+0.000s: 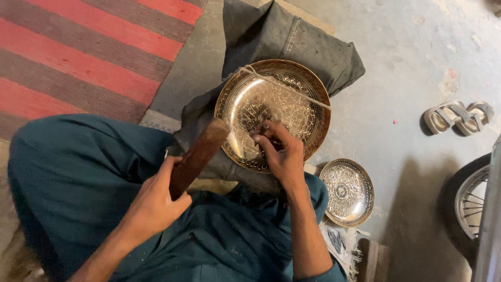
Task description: The person sits on the floor with an engraved brass plate resting on a cloth cushion and hammers a small punch against the plate's patterned surface using a wooden mallet, working the decorative design section by section and repositioning the punch with the other hand.
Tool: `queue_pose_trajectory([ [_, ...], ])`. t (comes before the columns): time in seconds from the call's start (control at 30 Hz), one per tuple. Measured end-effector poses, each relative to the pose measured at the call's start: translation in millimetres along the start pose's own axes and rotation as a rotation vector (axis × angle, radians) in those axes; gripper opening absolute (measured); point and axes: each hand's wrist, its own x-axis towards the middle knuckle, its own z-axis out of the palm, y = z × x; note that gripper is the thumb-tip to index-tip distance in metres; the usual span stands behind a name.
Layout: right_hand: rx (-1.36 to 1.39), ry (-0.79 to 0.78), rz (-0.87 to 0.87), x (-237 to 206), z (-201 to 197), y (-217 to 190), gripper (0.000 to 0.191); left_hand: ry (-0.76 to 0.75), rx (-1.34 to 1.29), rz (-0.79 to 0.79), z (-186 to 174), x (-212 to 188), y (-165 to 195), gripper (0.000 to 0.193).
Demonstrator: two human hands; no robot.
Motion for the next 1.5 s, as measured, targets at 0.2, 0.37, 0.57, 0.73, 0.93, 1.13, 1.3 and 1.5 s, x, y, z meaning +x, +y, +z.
queue_pose_trajectory([
  [0.2,0.017,-0.013,0.071,-0.2,-1.5,5.2,0.028,-0.024,0.211,0.071,-13.8,21.1,26.2,0.053],
  [0.37,0.353,-0.081,0.053,4.5,-4.9,8.3,0.023,-0.011,0.190,0.086,-18.9,26.2,39.9,0.055],
  [0.57,0.144,-0.126,0.140,11.0,-9.8,5.0,0.031,0.017,0.067,0.005,-11.0,17.8,37.7,0.056],
  [0.73,0.072,-0.111,0.022,8.6,-8.7,2.2,0.030,0.036,0.045,-0.038,-6.6,13.8,31.3,0.058],
  [0.93,-0.033,-0.080,-0.024,8.1,-7.1,5.4,0.032,0.064,0.143,0.081,-10.2,19.3,30.4,0.052],
  [1.13,-0.042,-0.039,-0.074,7.9,-6.3,6.5,0.032,0.112,0.277,0.279,-20.9,29.2,40.5,0.062],
  [1.3,0.002,-0.053,-0.068,7.7,-6.1,5.9,0.033,0.131,0.444,0.352,-25.5,37.1,50.6,0.073],
  [1.5,0.010,-0.055,-0.031,6.9,-4.8,5.3,0.032,0.126,0.530,0.354,-27.5,45.3,53.9,0.079],
])
